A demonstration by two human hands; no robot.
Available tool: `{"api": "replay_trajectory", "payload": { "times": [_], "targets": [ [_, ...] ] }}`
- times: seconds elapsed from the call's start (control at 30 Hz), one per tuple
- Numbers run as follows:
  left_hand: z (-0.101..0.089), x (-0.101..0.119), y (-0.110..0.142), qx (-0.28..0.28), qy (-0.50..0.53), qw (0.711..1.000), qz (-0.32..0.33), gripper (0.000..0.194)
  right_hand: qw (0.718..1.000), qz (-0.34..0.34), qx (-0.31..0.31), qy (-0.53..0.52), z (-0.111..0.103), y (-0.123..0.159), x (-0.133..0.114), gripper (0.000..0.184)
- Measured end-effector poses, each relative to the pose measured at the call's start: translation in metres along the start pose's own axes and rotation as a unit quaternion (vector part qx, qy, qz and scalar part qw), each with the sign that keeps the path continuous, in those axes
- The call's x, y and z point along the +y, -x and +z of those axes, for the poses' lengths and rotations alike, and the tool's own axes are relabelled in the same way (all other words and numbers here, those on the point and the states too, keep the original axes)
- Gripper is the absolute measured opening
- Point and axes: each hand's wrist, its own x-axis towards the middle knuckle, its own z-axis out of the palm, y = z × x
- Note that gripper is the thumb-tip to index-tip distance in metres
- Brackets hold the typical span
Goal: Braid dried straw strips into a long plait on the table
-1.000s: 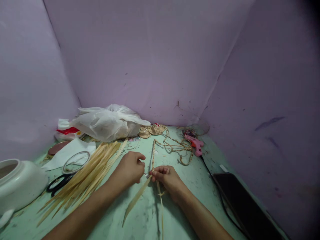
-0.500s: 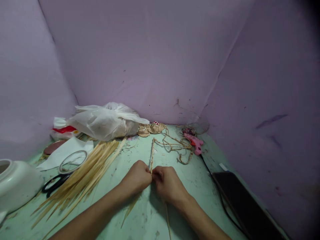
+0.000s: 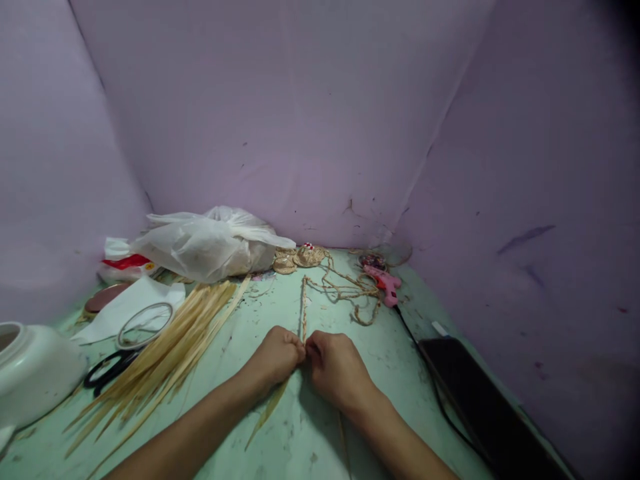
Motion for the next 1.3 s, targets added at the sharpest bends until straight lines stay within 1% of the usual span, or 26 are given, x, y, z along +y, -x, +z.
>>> {"api": "replay_trajectory", "payload": {
  "times": [0.1, 0.2, 0.3, 0.4, 0.47, 0.57, 0.63, 0.7, 0.73, 0.77, 0.8, 0.87, 0.9, 0.93, 0.97, 1.0, 1.07, 1.1, 1.13, 1.17, 1.27, 1.3],
  "targets": [
    [0.001, 0.001, 0.0, 0.004, -0.006, 1.0, 0.007, 0.01, 1.0, -0.006, 0.009, 0.026, 0.0, 0.003, -0.004, 0.018],
    [0.003, 0.0, -0.001, 0.037, -0.016, 0.999, 0.001, 0.012, 0.998, -0.005, 0.019, 0.056, 0.001, 0.005, -0.008, 0.017],
    [0.005, -0.001, -0.002, 0.067, -0.035, 0.997, 0.017, 0.014, 0.995, 0.024, 0.026, 0.088, 0.001, 0.01, -0.014, 0.017],
    [0.005, 0.003, 0.0, 0.082, -0.024, 0.996, 0.003, 0.014, 0.993, 0.047, 0.004, 0.108, 0.002, 0.018, -0.023, 0.02],
    [0.004, 0.008, 0.004, 0.067, 0.013, 0.997, -0.024, 0.013, 0.992, 0.049, -0.021, 0.113, 0.005, 0.026, -0.029, 0.024],
    [-0.001, 0.015, 0.009, 0.001, 0.081, 0.996, -0.046, 0.011, 0.992, 0.029, -0.045, 0.117, 0.017, 0.036, -0.036, 0.028],
    [-0.006, 0.015, 0.011, -0.033, 0.098, 0.994, -0.038, 0.008, 0.991, 0.005, -0.06, 0.12, 0.023, 0.041, -0.039, 0.029],
    [-0.01, 0.014, 0.01, -0.044, 0.086, 0.995, -0.024, 0.006, 0.992, -0.029, -0.068, 0.104, 0.022, 0.043, -0.038, 0.023],
    [-0.012, 0.013, 0.009, -0.043, 0.076, 0.996, -0.019, 0.005, 0.994, -0.044, -0.064, 0.083, 0.018, 0.043, -0.036, 0.018],
    [-0.014, 0.012, 0.009, -0.042, 0.068, 0.997, -0.014, 0.005, 0.996, -0.05, -0.047, 0.051, 0.013, 0.042, -0.033, 0.017],
    [-0.015, 0.011, 0.008, -0.045, 0.064, 0.997, -0.011, 0.004, 0.999, -0.048, -0.016, 0.012, 0.006, 0.038, -0.029, 0.022],
    [-0.019, 0.01, 0.007, -0.057, 0.067, 0.996, -0.006, 0.005, 0.994, 0.005, 0.077, -0.078, -0.008, 0.027, -0.02, 0.031],
    [-0.02, 0.01, 0.007, -0.065, 0.067, 0.996, -0.006, 0.006, 0.984, 0.04, 0.13, -0.119, -0.013, 0.019, -0.015, 0.03],
    [-0.022, 0.01, 0.006, -0.073, 0.066, 0.995, -0.007, 0.006, 0.973, 0.082, 0.146, -0.159, -0.016, 0.011, -0.012, 0.029],
    [-0.023, 0.011, 0.006, -0.077, 0.064, 0.995, -0.005, 0.006, 0.965, 0.114, 0.106, -0.211, -0.017, 0.003, -0.01, 0.027],
    [-0.024, 0.011, 0.007, -0.078, 0.06, 0.995, -0.004, 0.006, 0.946, 0.144, 0.048, -0.285, -0.015, -0.005, -0.008, 0.026],
    [-0.025, 0.011, 0.007, -0.074, 0.05, 0.996, 0.001, 0.005, 0.892, 0.18, -0.078, -0.407, -0.006, -0.016, -0.009, 0.019],
    [-0.024, 0.01, 0.007, -0.07, 0.046, 0.996, 0.003, 0.005, 0.869, 0.191, -0.118, -0.441, -0.001, -0.019, -0.01, 0.016],
    [-0.024, 0.01, 0.008, -0.068, 0.041, 0.997, 0.003, 0.005, 0.858, 0.192, -0.139, -0.455, 0.004, -0.021, -0.01, 0.014],
    [-0.024, 0.01, 0.008, -0.069, 0.038, 0.997, 0.002, 0.006, 0.859, 0.186, -0.142, -0.456, 0.009, -0.022, -0.01, 0.013],
    [-0.023, 0.01, 0.008, -0.075, 0.017, 0.997, 0.012, 0.015, 0.883, 0.153, -0.103, -0.431, 0.014, -0.021, -0.006, 0.013],
    [-0.023, 0.01, 0.008, -0.078, 0.0, 0.997, 0.017, 0.018, 0.886, 0.15, -0.094, -0.428, 0.015, -0.02, -0.004, 0.012]
  ]
}}
